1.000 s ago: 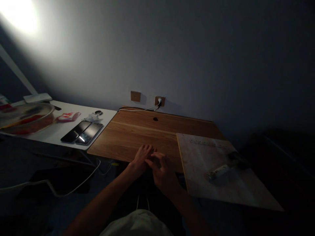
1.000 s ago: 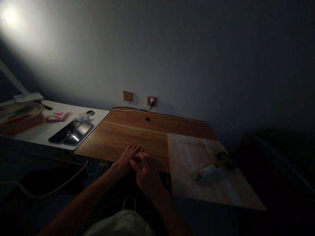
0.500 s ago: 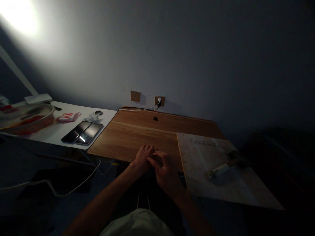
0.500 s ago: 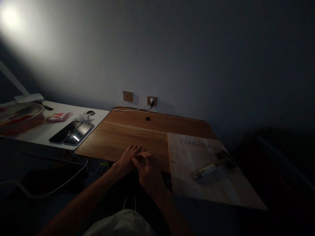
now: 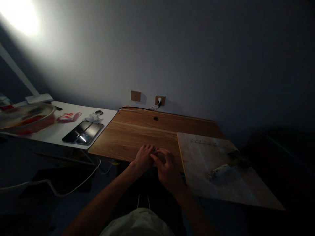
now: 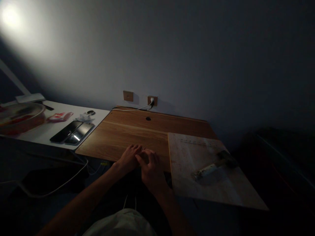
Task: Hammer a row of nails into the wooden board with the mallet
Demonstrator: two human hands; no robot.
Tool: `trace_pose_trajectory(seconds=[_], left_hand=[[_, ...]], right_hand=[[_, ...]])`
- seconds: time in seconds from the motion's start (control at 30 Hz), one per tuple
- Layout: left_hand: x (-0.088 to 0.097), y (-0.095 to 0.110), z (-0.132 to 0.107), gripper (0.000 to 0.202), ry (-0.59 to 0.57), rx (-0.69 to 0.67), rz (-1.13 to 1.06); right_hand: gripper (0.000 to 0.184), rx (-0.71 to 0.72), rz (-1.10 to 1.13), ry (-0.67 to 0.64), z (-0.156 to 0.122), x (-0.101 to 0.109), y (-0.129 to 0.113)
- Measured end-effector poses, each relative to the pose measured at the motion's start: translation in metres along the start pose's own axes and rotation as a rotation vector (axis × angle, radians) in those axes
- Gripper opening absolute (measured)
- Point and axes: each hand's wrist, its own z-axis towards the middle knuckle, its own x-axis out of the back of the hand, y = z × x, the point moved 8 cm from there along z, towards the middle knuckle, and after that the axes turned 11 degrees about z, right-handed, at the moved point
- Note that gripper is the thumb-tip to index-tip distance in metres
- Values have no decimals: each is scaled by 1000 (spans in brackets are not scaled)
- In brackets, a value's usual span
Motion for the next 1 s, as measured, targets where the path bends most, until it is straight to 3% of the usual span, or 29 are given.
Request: trace_pose_trajectory(seconds=[0.2, 0.43, 0.67, 0.87, 1.0], left_hand=[[-8, 1, 5, 30, -1, -4, 43], [-8, 3, 2, 26, 32, -1, 39], [-17, 3, 6, 29, 12, -9, 88], [-8, 5, 2, 27, 25, -8, 49], [-11, 5, 5, 26, 3, -7, 59]], right_hand=[[53, 103, 101, -58, -3, -5, -26], [45, -62, 33, 0, 0, 0, 6], [46, 52, 157, -40, 1, -1, -20], [42, -101, 67, 13, 2, 5, 8], [47, -55, 132, -22, 1, 1, -6]])
